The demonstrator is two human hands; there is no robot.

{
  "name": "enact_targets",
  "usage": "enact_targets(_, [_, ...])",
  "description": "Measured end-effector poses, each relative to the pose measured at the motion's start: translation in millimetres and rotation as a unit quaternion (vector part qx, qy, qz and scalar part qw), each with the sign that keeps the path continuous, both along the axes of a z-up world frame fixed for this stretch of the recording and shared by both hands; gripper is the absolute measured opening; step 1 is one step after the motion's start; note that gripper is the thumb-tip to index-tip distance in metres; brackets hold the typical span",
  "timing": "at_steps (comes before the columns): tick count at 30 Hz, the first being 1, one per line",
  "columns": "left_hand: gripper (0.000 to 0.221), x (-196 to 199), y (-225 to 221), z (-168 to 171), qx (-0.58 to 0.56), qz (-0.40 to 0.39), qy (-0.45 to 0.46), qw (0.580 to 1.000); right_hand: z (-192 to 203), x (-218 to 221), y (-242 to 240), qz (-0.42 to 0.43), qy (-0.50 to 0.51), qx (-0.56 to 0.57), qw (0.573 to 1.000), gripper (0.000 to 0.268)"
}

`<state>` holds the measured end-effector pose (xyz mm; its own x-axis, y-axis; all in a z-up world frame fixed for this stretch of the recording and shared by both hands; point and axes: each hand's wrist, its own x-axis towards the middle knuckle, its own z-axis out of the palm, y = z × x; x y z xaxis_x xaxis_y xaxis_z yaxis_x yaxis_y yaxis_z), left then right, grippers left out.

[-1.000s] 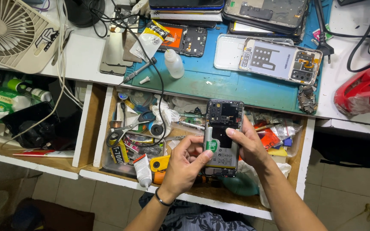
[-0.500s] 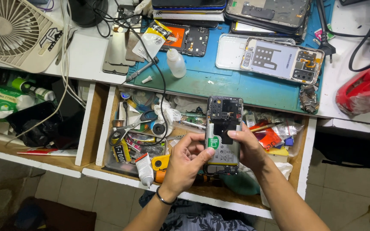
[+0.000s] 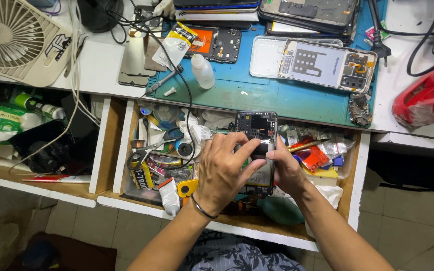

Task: The person handles a light blue smartphone, removing the back cover to reveal the internal components. They then use a small blue air blower to clean the inside of the phone before placing the back cover aside.

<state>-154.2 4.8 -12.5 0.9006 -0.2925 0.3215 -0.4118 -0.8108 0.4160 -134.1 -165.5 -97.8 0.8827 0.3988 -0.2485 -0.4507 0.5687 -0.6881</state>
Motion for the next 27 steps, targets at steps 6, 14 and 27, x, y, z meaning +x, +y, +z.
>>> enact_targets(6, [0.010, 13.0, -4.9, 7.9, 0.003, 0.013, -0.112, 0.994, -14.3, 9.5, -2.6, 0.010, -0.065, -0.041, 0.997, 0.067])
enact_targets(14, [0.005, 16.9, -8.1, 22.5, -0.043, 0.009, -0.142, 0.989, -4.6, 5.6, 2.9, 0.001, -0.059, -0.079, 0.995, 0.047])
enact_targets(27, [0.016, 17.5, 29.3, 17.9, -0.068, -0.007, -0.083, 0.994, 34.7, 11.4, 0.9, -0.071, -0.004, -0.010, 0.997, 0.041])
